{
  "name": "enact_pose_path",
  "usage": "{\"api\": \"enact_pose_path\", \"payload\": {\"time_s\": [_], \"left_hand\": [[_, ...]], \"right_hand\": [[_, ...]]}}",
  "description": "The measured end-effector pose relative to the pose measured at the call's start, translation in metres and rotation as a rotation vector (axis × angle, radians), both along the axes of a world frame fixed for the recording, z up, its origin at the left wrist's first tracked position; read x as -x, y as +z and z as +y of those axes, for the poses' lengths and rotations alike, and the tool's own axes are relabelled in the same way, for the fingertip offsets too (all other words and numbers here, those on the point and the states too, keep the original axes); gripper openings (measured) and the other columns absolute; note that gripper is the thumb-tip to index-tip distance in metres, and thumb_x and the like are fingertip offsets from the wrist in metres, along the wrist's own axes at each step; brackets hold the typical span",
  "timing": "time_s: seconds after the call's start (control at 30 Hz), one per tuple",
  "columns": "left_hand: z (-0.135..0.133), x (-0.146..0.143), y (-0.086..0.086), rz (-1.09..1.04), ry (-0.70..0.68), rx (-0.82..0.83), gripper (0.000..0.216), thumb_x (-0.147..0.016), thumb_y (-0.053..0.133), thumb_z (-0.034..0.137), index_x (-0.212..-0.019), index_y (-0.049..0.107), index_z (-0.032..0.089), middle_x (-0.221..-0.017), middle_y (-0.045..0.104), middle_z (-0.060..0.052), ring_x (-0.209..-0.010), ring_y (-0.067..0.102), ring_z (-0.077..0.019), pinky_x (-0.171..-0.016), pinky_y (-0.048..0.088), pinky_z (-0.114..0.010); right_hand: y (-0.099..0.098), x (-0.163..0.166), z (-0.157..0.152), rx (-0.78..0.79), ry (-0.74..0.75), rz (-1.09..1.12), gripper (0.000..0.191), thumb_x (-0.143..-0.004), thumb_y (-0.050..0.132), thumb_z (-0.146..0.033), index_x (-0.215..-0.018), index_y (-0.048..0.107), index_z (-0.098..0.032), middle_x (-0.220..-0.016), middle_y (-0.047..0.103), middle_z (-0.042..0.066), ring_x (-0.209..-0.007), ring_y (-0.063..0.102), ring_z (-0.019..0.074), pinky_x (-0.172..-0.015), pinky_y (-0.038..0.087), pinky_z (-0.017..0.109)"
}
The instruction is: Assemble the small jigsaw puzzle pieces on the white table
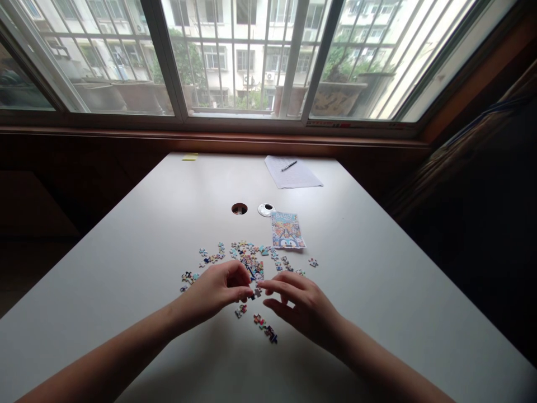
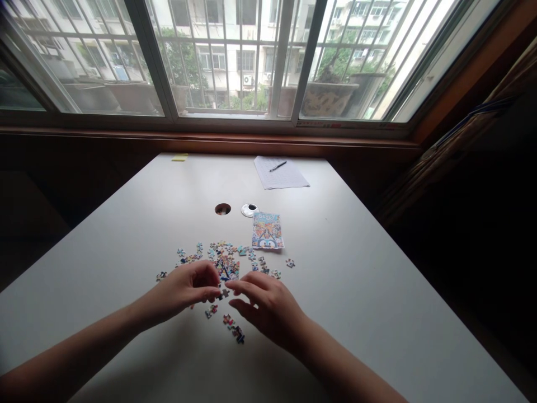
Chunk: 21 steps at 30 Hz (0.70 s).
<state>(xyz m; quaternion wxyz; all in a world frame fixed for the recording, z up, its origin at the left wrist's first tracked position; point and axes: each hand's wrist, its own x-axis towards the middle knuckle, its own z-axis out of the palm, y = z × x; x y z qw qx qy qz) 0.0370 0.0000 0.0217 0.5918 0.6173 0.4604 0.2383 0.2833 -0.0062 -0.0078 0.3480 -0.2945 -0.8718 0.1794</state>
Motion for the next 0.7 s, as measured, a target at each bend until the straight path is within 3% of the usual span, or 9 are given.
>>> {"api": "enact_pose_path", "payload": {"time_s": [0.2, 0.57, 0.7], "left_hand": [[-0.003, -0.007, -0.008, -0.017, -0.023, -0.013, 0.02, -0.086, 0.072, 0.032, -0.093, 0.063, 0.016, -0.078, 0.07, -0.002, -0.071, 0.066, -0.0161, -0.066, 0.051, -0.028], [-0.012, 0.002, -0.012, -0.063, -0.001, 0.049, 0.024, -0.086, 0.074, 0.036, -0.092, 0.063, 0.016, -0.079, 0.07, -0.002, -0.073, 0.065, -0.0154, -0.068, 0.05, -0.027], [-0.003, 0.012, -0.01, 0.005, 0.082, -0.055, 0.027, -0.091, 0.067, 0.044, -0.097, 0.064, 0.018, -0.082, 0.07, -0.003, -0.075, 0.064, -0.0167, -0.065, 0.049, -0.026]], "right_hand": [[-0.004, 0.004, -0.002, -0.02, 0.015, 0.026, 0.014, -0.097, 0.064, -0.018, -0.109, 0.069, -0.023, -0.09, 0.072, 0.003, -0.078, 0.064, 0.0143, -0.07, 0.05, 0.026], [-0.003, 0.014, -0.005, -0.009, 0.031, 0.046, 0.003, -0.095, 0.067, -0.023, -0.098, 0.068, -0.021, -0.085, 0.069, 0.003, -0.077, 0.061, 0.0158, -0.07, 0.048, 0.028], [-0.003, 0.01, 0.0, 0.061, -0.042, 0.025, 0.004, -0.094, 0.066, -0.02, -0.097, 0.068, -0.021, -0.083, 0.068, 0.002, -0.073, 0.061, 0.015, -0.069, 0.049, 0.028]]}}
